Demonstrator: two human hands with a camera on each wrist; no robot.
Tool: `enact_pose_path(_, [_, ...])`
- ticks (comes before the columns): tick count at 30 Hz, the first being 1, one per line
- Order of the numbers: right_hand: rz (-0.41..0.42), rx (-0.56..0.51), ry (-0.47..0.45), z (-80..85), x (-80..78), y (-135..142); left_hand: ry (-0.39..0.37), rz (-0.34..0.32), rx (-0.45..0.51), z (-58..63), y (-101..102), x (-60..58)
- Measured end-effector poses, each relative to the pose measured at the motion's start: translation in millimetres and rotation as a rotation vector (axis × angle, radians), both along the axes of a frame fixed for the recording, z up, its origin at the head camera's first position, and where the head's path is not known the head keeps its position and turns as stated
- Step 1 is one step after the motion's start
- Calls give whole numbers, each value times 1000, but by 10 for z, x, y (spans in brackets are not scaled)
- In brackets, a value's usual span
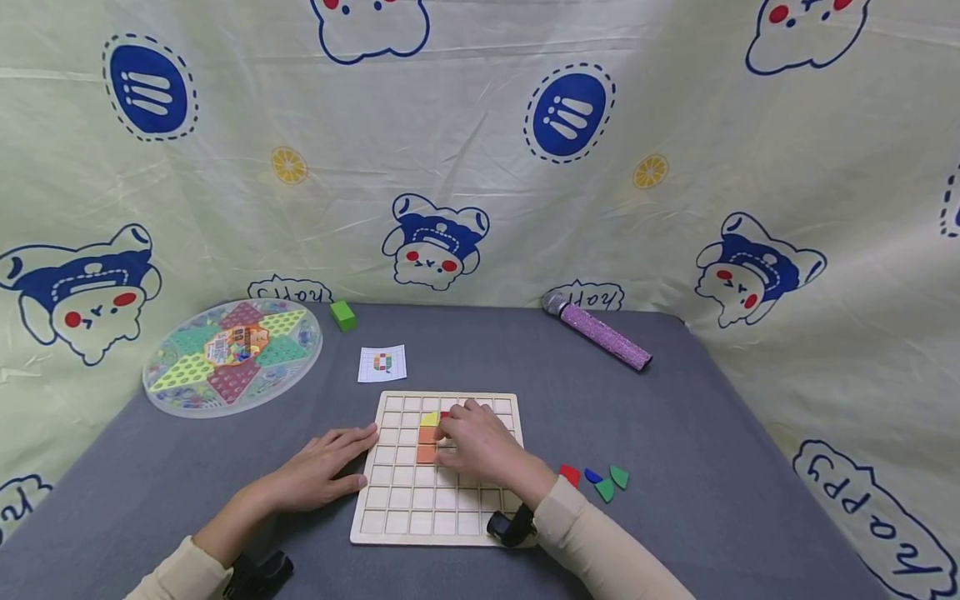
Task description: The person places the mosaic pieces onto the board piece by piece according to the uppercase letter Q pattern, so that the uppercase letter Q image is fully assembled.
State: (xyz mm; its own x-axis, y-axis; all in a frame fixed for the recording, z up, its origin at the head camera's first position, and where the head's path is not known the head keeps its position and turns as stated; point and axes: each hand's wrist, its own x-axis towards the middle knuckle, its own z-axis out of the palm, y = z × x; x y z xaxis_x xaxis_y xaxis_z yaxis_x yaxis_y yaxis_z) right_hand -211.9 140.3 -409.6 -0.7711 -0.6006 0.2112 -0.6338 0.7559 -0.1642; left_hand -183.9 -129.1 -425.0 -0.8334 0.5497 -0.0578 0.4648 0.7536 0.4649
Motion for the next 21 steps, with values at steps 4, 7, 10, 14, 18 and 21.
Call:
enact_pose_path(4, [-47,-6,-18,59,34,79,-5,1,2,12,2,5])
enact_pose_path(7, [-80,-19,-33,98,62,152,-6,-1,5,17,5,12])
enact_pose_path(10, [-104,-36,-36,124,86,243,4,-6,8,16,3,21])
enact_pose_path(14, [-138,-46,-20,147,118,393,14,-8,11,10,-1,24])
enact_pose_path(18, [-167,-66,4,185,170,562,15,-3,6,8,-4,23])
enact_pose_path(21, [-186,-78,26,206,214,697,23,-3,-1,4,-5,20])
